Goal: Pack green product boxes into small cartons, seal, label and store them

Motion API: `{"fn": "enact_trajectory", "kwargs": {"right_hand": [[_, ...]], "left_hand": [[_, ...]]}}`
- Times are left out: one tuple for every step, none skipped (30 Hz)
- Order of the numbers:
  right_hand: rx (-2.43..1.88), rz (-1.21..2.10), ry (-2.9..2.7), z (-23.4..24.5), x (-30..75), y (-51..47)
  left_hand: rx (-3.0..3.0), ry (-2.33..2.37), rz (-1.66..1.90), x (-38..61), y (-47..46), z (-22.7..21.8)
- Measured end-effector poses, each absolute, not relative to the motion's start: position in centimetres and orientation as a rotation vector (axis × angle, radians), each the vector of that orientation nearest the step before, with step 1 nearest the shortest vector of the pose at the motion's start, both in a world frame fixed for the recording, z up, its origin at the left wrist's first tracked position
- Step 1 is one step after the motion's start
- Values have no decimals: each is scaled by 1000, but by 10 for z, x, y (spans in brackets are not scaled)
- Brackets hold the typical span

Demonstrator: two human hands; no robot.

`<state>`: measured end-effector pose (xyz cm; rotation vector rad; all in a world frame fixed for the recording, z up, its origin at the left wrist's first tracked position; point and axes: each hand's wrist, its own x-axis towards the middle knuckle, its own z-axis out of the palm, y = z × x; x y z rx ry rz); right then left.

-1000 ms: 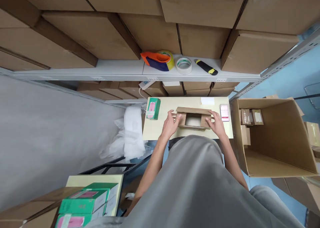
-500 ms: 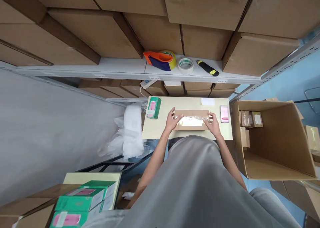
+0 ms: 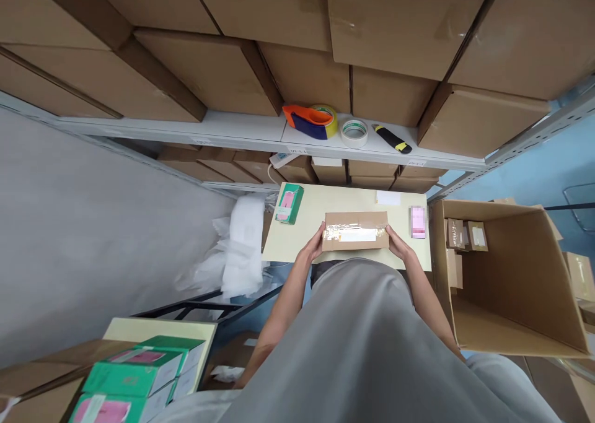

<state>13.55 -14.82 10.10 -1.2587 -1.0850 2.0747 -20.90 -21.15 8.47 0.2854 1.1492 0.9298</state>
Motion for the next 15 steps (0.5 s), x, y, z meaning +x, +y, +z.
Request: {"fn": "enact_trajectory", "kwargs": {"right_hand": [[-1225, 2106, -1066, 101, 135, -145], [-1198, 2133, -1048, 100, 134, -142], [-1179, 2155, -1029, 100, 132, -139], [-1173, 2172, -1009, 99, 131, -136], [-1172, 2184, -987, 98, 130, -134], [-1171, 2191, -966, 96, 129, -132], [-1167, 2191, -951, 94, 128, -131], [-1160, 2187, -943, 92, 128, -131], [-1151, 2180, -944, 90, 127, -132], [-1140, 2173, -952, 88, 126, -133], [-1129, 2163, -968, 87, 125, -133], [-1125, 2148, -990, 86, 123, -132], [-1131, 2127, -1018, 85, 120, -130], [-1145, 2104, -1054, 85, 117, -125], [-1168, 2079, -1097, 86, 114, -120]], "left_hand": [[276, 1128, 928, -209, -210, 85], [265, 1108, 929, -209, -209, 85], [255, 1091, 932, -209, -207, 85], [246, 1076, 937, -210, -206, 85], [240, 1063, 943, -210, -205, 84], [237, 1054, 951, -210, -204, 83], [237, 1047, 960, -211, -203, 82], [239, 1043, 969, -212, -203, 81], [241, 1043, 977, -213, -203, 80], [243, 1048, 982, -214, -202, 79], [247, 1058, 985, -216, -202, 77], [252, 1071, 987, -218, -200, 76], [257, 1083, 990, -220, -197, 76], [261, 1092, 995, -221, -194, 75], [266, 1098, 1002, -223, -188, 74]]}}
